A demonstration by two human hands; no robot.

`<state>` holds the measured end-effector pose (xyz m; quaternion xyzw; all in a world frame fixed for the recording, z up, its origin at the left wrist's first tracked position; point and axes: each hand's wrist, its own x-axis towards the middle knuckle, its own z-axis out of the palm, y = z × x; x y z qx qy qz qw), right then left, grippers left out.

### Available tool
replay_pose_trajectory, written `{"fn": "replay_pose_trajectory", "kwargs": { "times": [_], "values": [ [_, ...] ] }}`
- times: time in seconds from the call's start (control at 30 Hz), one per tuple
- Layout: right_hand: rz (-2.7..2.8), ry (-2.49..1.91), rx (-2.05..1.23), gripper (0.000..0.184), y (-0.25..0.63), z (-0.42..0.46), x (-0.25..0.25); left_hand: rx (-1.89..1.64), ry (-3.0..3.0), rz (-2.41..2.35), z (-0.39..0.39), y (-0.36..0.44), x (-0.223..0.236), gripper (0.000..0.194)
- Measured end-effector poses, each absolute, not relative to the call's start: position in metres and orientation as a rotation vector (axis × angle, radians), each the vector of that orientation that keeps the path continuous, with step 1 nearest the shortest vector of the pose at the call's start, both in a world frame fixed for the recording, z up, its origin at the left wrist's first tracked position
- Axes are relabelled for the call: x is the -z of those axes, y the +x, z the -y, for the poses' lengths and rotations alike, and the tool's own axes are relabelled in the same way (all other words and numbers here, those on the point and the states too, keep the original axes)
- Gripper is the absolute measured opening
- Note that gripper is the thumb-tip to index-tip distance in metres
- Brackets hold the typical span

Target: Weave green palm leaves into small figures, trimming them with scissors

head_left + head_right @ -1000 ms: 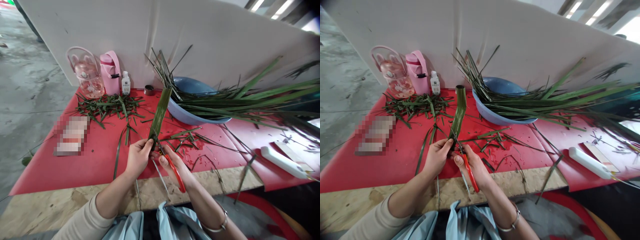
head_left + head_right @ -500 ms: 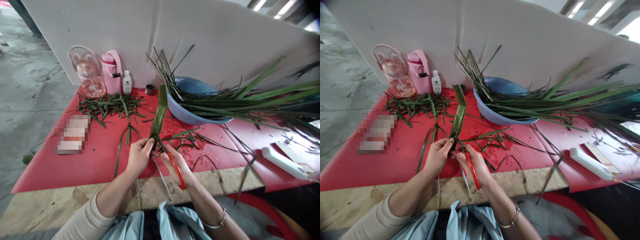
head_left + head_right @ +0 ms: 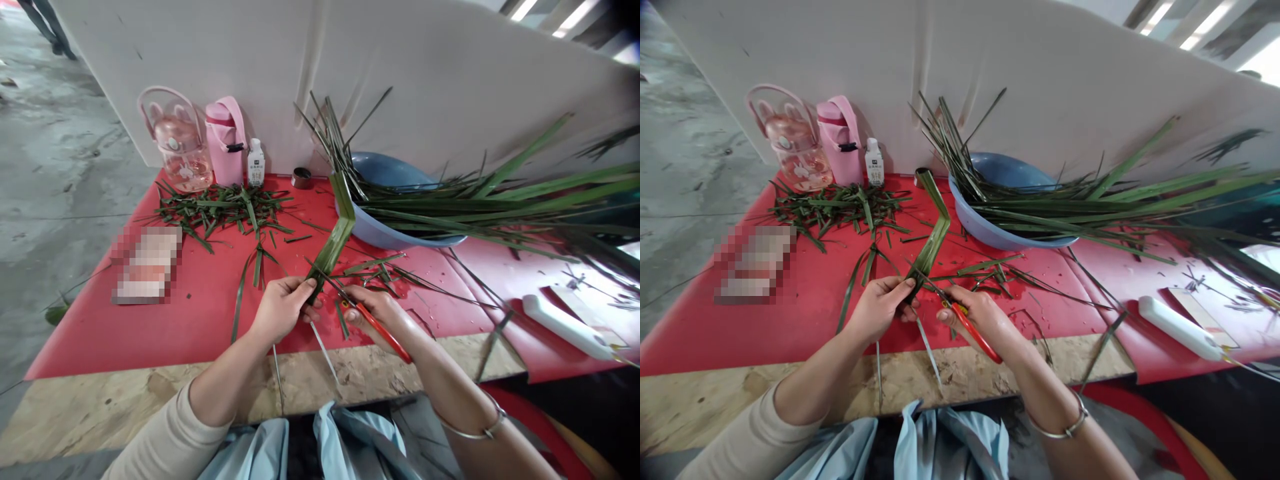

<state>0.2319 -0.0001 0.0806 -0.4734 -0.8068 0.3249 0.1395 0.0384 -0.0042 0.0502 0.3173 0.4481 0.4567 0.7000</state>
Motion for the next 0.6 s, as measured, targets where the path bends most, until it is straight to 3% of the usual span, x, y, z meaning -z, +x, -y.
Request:
{"fn": "replay_pose_trajectory", "kwargs": {
  "times": [0.6],
  "values": [
    [2.47,-1.543,-1.013,0.029,0.239,0.019,-0.085,-0.584,1.071,-1.036,-0.006,0.014,-0.055,0.024]
  ]
}}
